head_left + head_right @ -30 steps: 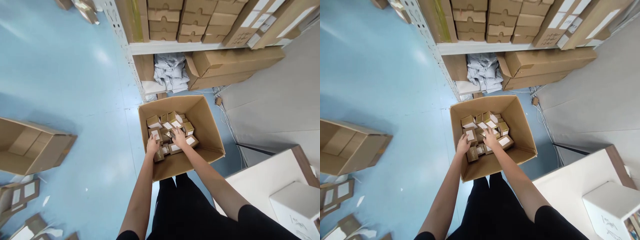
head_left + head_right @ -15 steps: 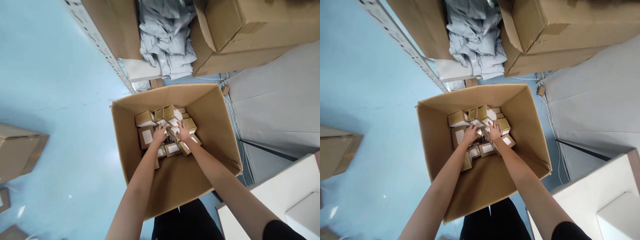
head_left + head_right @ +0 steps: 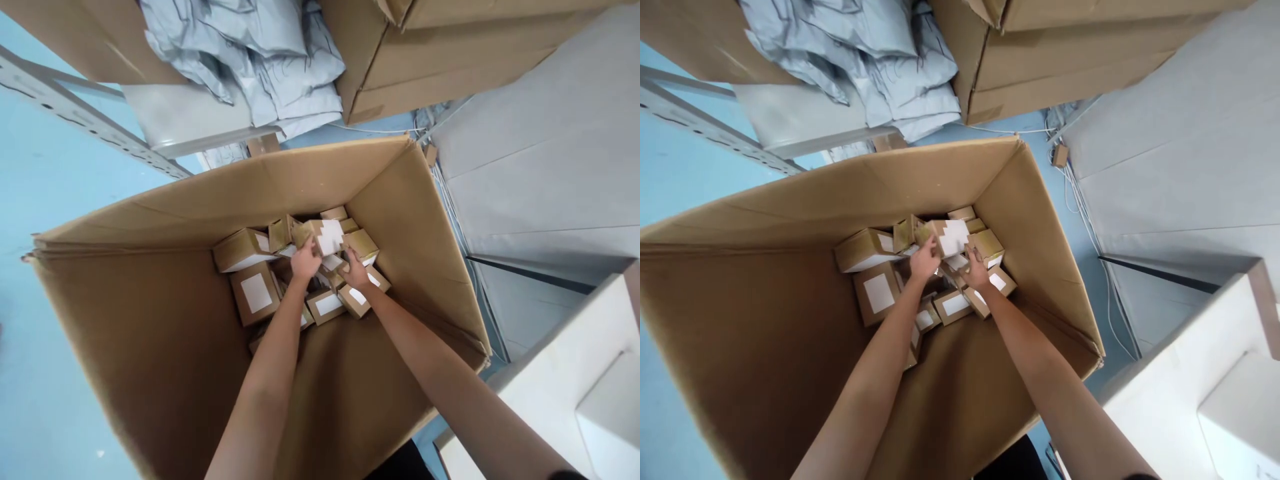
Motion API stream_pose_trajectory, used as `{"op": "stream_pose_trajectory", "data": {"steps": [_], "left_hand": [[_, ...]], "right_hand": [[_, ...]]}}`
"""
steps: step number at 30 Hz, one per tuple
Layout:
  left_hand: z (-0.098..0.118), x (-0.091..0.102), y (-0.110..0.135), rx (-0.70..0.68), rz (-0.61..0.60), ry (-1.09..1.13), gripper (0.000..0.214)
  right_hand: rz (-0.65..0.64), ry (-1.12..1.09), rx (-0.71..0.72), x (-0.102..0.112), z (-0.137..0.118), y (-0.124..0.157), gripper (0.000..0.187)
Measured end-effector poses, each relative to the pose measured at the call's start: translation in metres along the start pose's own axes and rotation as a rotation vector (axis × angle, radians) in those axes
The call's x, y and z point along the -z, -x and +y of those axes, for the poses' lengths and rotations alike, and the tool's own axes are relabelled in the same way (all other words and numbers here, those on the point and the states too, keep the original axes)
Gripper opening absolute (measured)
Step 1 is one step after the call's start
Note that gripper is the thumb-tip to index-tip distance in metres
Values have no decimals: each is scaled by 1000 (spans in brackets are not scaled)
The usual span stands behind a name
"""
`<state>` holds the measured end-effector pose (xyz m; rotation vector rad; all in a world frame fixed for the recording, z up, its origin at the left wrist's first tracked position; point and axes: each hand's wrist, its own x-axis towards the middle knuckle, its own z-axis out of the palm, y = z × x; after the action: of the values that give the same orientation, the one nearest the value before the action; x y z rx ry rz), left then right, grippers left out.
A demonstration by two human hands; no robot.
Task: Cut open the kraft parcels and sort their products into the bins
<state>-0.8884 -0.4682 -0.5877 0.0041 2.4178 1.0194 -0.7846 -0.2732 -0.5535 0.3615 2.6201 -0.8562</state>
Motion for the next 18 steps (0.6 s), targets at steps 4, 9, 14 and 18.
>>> {"op": "stream_pose_trajectory", "data": {"steps": [4, 9, 14, 18], "left_hand": [[-41, -2, 14, 151, 94, 203, 94], [-43, -32, 23, 379, -38, 438, 116], [-15, -33, 56, 242, -7, 301, 114], [13, -6, 80, 201, -9, 219, 102]], "right_hand": [[-43, -23, -42, -28, -15, -9, 99], [-204, 35, -68, -45, -34, -12, 105], [-54, 169, -98, -19, -41, -1, 97], [-69, 160, -101, 8, -48, 22, 93]]}}
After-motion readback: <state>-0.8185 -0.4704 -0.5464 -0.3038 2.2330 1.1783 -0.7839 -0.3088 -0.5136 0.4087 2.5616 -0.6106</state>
